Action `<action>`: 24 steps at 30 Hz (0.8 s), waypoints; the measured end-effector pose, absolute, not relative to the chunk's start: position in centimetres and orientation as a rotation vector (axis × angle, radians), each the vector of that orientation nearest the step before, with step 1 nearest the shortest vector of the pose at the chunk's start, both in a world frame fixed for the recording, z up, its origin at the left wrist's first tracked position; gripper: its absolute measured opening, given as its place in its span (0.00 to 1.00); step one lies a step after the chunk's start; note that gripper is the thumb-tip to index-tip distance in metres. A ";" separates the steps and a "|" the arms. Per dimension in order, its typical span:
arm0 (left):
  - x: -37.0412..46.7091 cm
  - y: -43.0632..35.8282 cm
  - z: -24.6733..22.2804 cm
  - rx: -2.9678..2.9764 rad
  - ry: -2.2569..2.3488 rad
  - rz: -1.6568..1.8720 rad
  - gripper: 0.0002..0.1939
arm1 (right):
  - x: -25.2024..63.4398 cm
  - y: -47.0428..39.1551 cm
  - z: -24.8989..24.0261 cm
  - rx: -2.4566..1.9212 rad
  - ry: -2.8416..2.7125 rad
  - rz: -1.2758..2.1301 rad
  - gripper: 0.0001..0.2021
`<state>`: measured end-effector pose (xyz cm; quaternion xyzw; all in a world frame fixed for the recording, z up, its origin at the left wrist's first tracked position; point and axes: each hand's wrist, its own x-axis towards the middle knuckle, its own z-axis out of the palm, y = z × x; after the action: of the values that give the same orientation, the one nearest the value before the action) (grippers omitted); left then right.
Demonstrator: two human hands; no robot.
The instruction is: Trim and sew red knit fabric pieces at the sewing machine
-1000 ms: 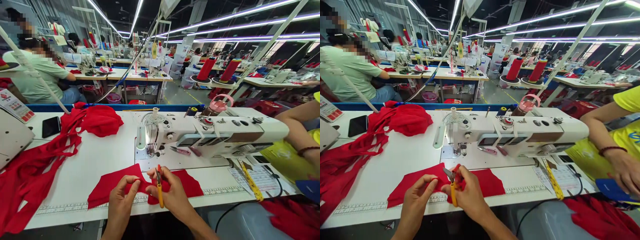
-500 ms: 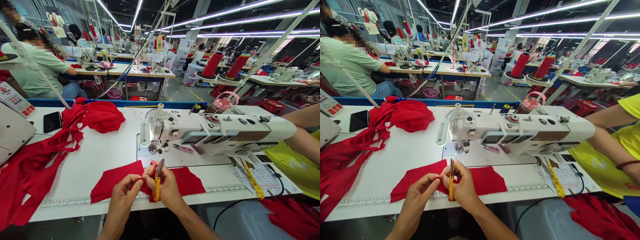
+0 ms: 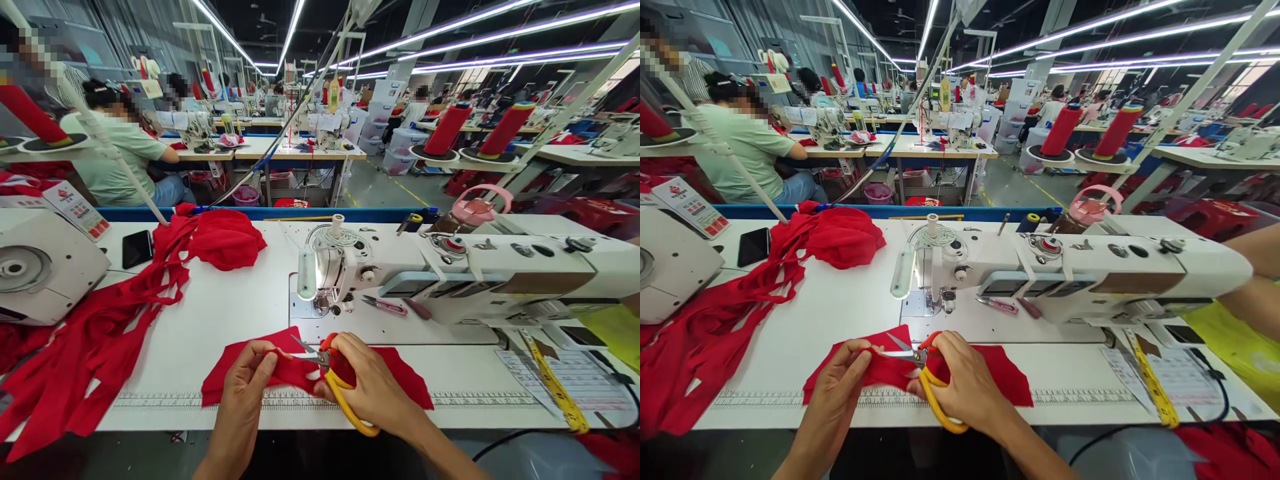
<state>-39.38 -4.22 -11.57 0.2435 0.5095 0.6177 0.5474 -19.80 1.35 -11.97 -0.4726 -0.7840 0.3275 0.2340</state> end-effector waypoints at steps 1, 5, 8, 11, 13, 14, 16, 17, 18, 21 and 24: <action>-39.4 -4.2 -11.6 0.569 1.202 1.457 0.18 | -19.6 1.4 -12.0 -1.298 -2.197 0.879 0.19; -39.6 -4.3 -12.3 0.639 1.195 1.393 0.18 | -19.7 1.3 -12.0 -1.309 -2.283 0.884 0.20; -39.4 -4.2 -12.6 0.674 1.206 1.376 0.18 | -20.1 1.2 -11.9 -1.290 -2.294 0.924 0.21; -39.0 -4.1 -12.5 0.646 1.234 1.402 0.20 | -20.3 1.1 -11.9 -1.230 -2.282 0.934 0.25; -38.8 -4.1 -12.2 0.623 1.245 1.424 0.22 | -20.4 1.0 -11.9 -1.190 -2.262 0.947 0.26; -38.6 -4.1 -12.1 0.615 1.247 1.429 0.22 | -20.4 0.9 -11.9 -1.174 -2.252 0.955 0.26; -38.4 -4.2 -12.0 0.608 1.244 1.434 0.22 | -20.4 0.8 -11.9 -1.157 -2.216 0.962 0.27; -38.3 -4.2 -11.9 0.606 1.243 1.438 0.22 | -20.5 0.7 -12.0 -1.149 -2.196 0.964 0.27; -38.3 -4.2 -11.9 0.605 1.242 1.444 0.22 | -20.6 0.7 -12.0 -1.136 -2.176 0.965 0.27; -38.2 -4.3 -11.9 0.604 1.244 1.466 0.22 | -20.9 0.4 -12.3 -1.080 -2.146 0.969 0.27; -38.6 -4.5 -12.0 0.635 1.265 1.446 0.20 | -20.0 0.2 -12.5 -1.127 -2.156 0.882 0.26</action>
<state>-38.56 -4.45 -11.99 0.2659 0.5300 0.6060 0.5303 -20.04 0.21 -12.47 -0.4189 -0.8015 0.3278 0.2733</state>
